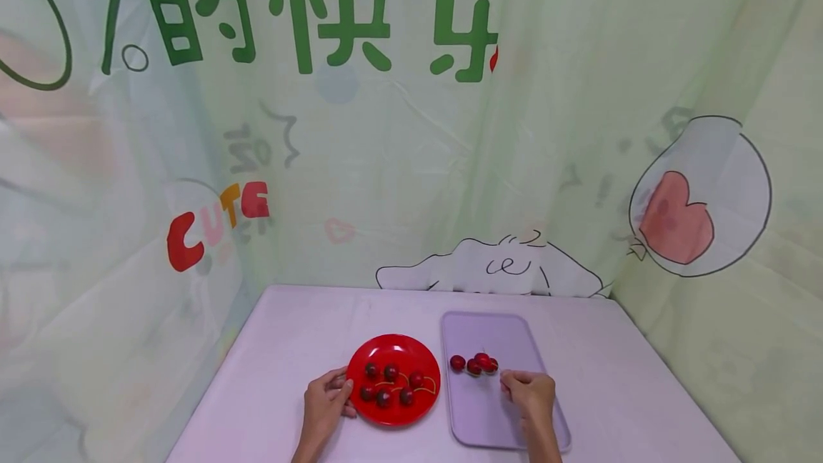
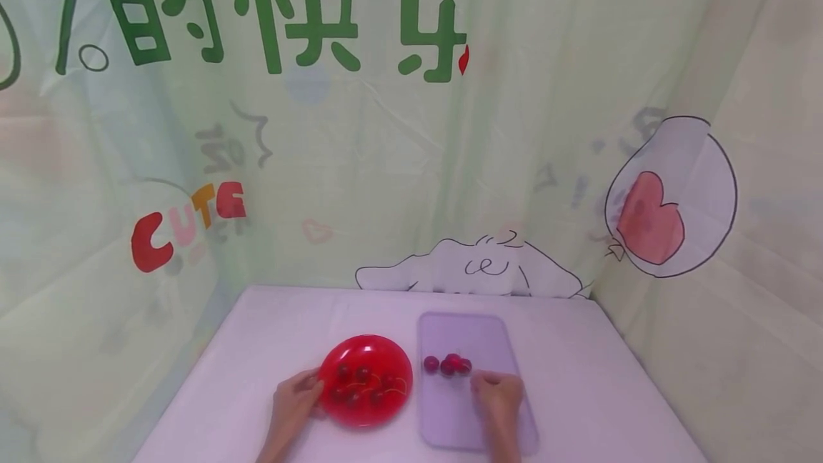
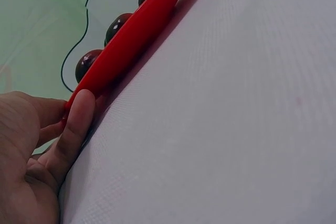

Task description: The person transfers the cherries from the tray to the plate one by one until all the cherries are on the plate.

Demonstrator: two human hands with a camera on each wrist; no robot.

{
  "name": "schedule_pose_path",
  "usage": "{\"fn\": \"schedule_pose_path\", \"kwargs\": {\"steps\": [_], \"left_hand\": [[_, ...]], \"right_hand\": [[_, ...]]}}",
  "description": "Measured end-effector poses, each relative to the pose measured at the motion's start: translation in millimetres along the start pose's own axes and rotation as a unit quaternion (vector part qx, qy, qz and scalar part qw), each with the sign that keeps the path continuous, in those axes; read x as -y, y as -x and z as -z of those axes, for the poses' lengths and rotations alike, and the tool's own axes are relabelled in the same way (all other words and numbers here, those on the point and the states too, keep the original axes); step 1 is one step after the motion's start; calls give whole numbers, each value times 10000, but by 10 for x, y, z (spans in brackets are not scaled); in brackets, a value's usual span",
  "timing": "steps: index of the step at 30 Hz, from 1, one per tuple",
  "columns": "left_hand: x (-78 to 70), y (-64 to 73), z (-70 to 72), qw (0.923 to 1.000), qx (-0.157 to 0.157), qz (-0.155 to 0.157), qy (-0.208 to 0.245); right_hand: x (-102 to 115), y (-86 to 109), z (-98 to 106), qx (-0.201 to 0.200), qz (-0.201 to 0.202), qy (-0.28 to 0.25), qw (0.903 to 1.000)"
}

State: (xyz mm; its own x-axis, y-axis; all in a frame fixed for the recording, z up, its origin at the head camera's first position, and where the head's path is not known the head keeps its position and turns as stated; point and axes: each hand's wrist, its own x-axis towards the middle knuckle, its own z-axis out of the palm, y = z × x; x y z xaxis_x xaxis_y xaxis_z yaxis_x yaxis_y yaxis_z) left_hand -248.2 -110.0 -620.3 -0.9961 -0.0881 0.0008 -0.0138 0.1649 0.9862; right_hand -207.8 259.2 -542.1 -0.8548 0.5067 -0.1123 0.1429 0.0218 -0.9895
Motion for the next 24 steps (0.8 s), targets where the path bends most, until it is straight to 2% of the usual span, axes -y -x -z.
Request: {"fn": "schedule_pose_path", "kwargs": {"steps": [8,13,24], "left_hand": [[50,-36,4,10000,25,-20,64],[62,-46,9,9999,60,-87,90],[84,-30,1,10000,34,-35,4]], "right_hand": [[45,17,-166,225,9,-268,9994],[78,75,-272,246,77,-242,9994],[14,180,-497,319,180,-65,9993]]}}
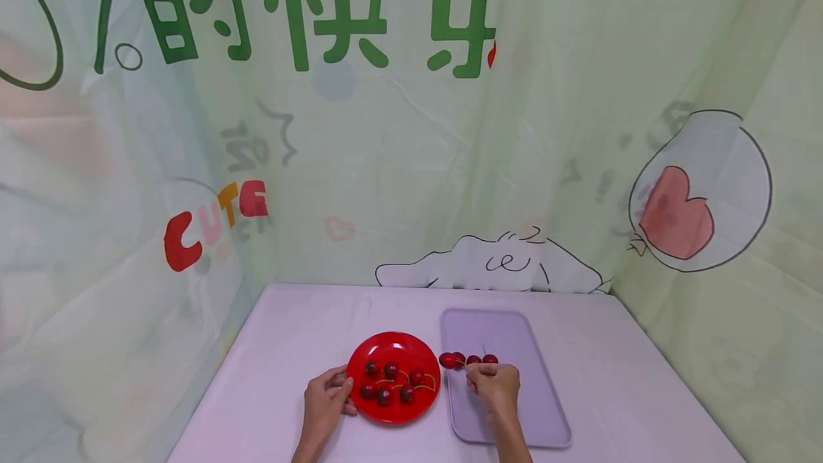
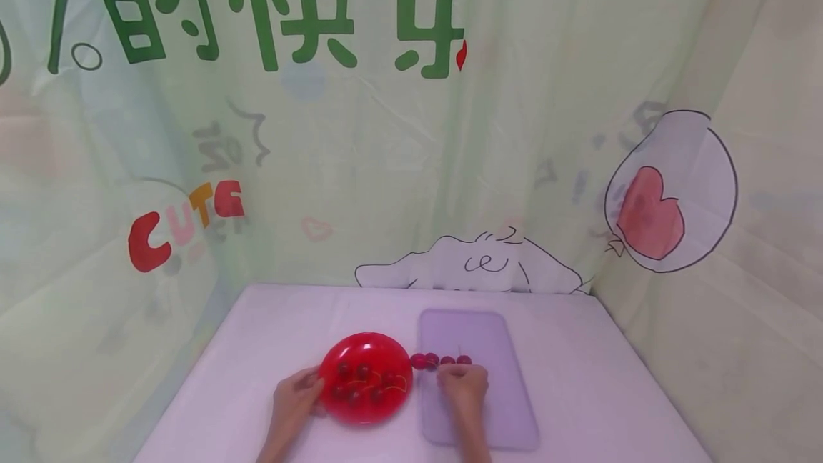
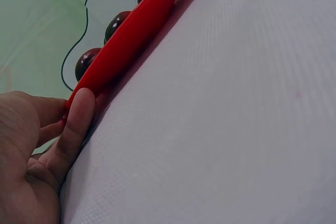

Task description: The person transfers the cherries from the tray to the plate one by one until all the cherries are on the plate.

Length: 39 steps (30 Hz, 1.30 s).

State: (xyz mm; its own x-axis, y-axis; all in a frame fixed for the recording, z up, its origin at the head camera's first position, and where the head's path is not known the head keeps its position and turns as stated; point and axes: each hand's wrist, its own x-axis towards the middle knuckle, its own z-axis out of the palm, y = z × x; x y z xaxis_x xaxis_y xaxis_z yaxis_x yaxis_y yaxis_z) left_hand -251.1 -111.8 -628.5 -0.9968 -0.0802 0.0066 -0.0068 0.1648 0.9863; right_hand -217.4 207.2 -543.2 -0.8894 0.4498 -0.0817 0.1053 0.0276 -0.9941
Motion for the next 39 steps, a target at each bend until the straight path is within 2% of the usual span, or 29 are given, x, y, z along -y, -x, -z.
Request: {"fn": "schedule_pose_path", "kwargs": {"steps": [11,16,26,39], "left_hand": [[-28,39,7,9999,64,-3,119],[-27,71,16,9997,84,-71,202],[-42,19,-4,9999,-34,-98,101],[-69,29,2,9999,-28,-75,141]], "right_hand": [[-96,7,-163,-222,-218,-35,9995],[-72,72,-184,-122,-22,-254,9996],[-94,23,-336,-225,-137,-220,9994],[-50,84,-509,-183,-196,-278,9993]]}}
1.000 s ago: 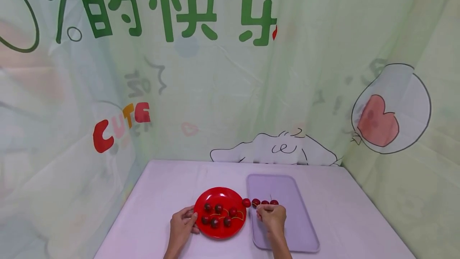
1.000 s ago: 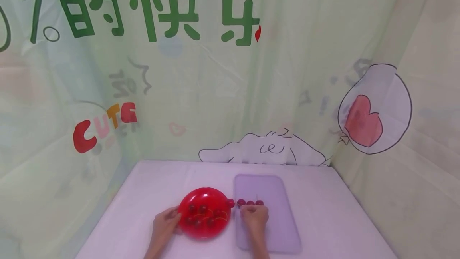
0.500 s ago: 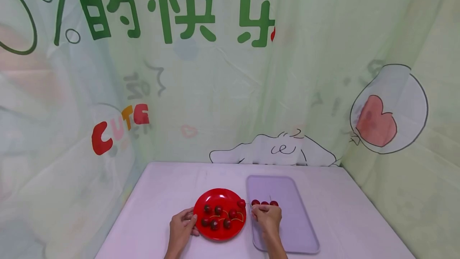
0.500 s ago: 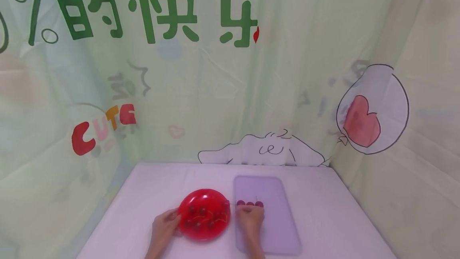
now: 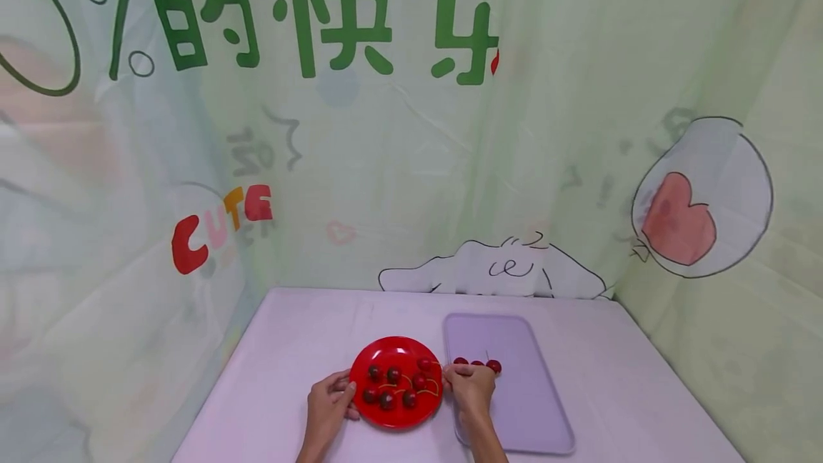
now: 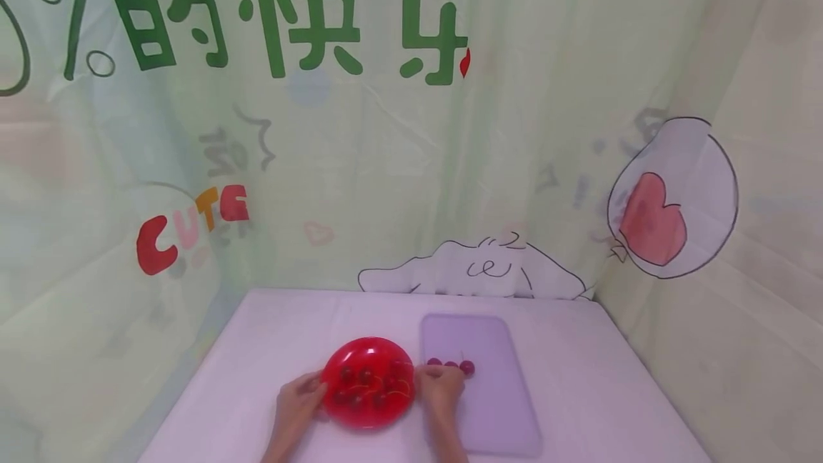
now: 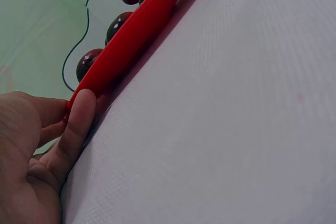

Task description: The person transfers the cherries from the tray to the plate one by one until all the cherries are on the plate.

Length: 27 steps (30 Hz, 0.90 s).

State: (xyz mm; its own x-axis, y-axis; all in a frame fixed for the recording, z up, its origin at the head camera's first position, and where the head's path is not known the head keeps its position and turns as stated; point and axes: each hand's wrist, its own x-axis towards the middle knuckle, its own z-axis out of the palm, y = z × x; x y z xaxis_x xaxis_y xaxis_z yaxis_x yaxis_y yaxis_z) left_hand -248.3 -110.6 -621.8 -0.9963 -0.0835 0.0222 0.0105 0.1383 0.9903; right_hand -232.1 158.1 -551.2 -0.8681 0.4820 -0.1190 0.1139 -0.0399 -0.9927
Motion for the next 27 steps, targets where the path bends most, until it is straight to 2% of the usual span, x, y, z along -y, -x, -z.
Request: {"fn": "schedule_pose_path", "kwargs": {"steps": [11,18,22,27], "left_hand": [[-8,3,11,10000,13,31,-60],[-3,15,3,9999,17,115,-100],[17,-11,9,10000,32,69,-35],[39,-23,18,10000,27,35,-23]], "right_hand": [[-129,-78,-116,-79,154,150,9997],[-223,-119,-143,-246,437,633,9967],[-242,-133,-162,-278,738,841,9933],[-245,-138,-166,-452,1076,1386,9834]]}}
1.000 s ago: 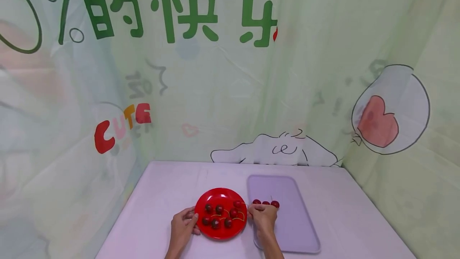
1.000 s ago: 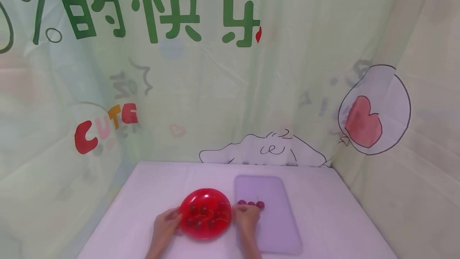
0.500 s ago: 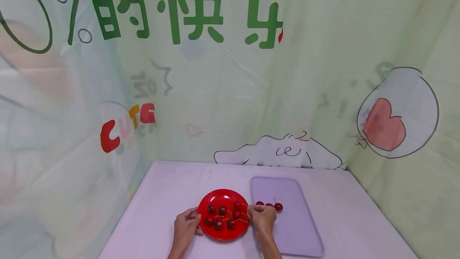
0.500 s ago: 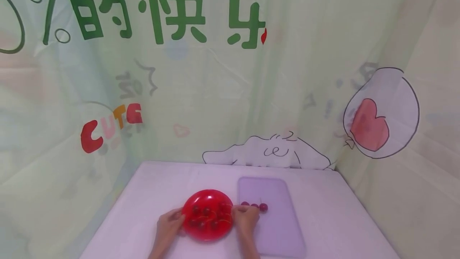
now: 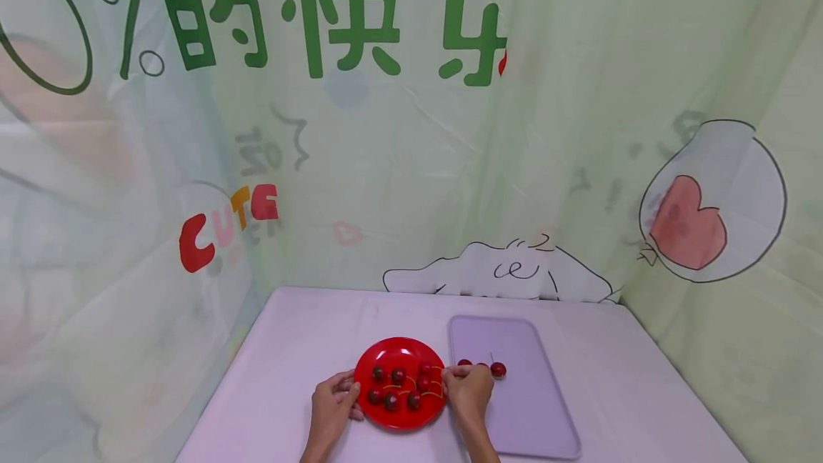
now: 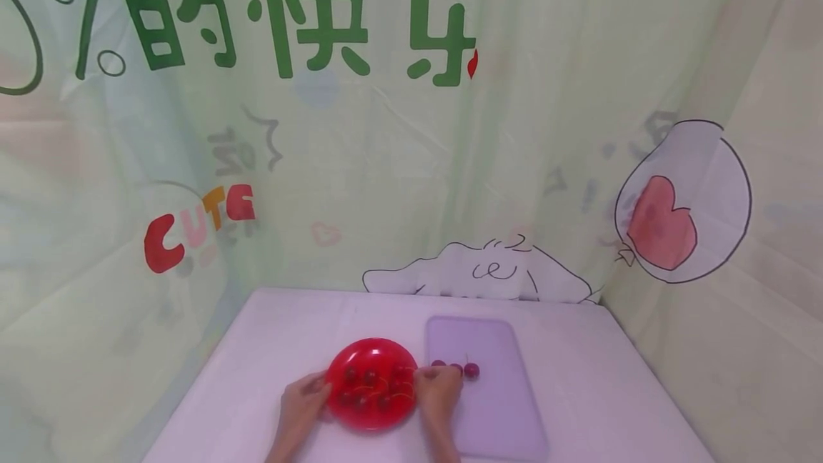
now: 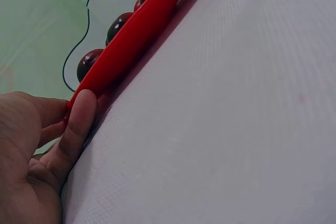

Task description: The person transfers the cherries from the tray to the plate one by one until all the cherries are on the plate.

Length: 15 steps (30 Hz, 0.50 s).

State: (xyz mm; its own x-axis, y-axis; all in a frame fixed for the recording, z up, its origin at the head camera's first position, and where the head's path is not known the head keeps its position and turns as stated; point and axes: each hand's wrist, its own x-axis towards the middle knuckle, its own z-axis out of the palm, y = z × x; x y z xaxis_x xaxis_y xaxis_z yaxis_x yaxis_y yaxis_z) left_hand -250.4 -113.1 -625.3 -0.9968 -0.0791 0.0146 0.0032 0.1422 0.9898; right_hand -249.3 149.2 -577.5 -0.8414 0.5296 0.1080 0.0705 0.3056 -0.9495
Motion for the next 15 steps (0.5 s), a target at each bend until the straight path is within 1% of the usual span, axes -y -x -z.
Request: {"fn": "schedule_pose_path", "kwargs": {"steps": [2,5,8,15], "left_hand": [[6,1,-2,10000,-7,8,9],[5,12,-6,10000,16,-28,21],[3,21,-11,10000,39,-23,17],[-17,17,-13,10000,-10,-30,39]], "right_hand": [[12,1,11,-43,57,258,9996],[35,8,38,-19,39,515,9987],[51,17,58,94,31,584,9982],[121,39,103,200,385,669,9968]]}}
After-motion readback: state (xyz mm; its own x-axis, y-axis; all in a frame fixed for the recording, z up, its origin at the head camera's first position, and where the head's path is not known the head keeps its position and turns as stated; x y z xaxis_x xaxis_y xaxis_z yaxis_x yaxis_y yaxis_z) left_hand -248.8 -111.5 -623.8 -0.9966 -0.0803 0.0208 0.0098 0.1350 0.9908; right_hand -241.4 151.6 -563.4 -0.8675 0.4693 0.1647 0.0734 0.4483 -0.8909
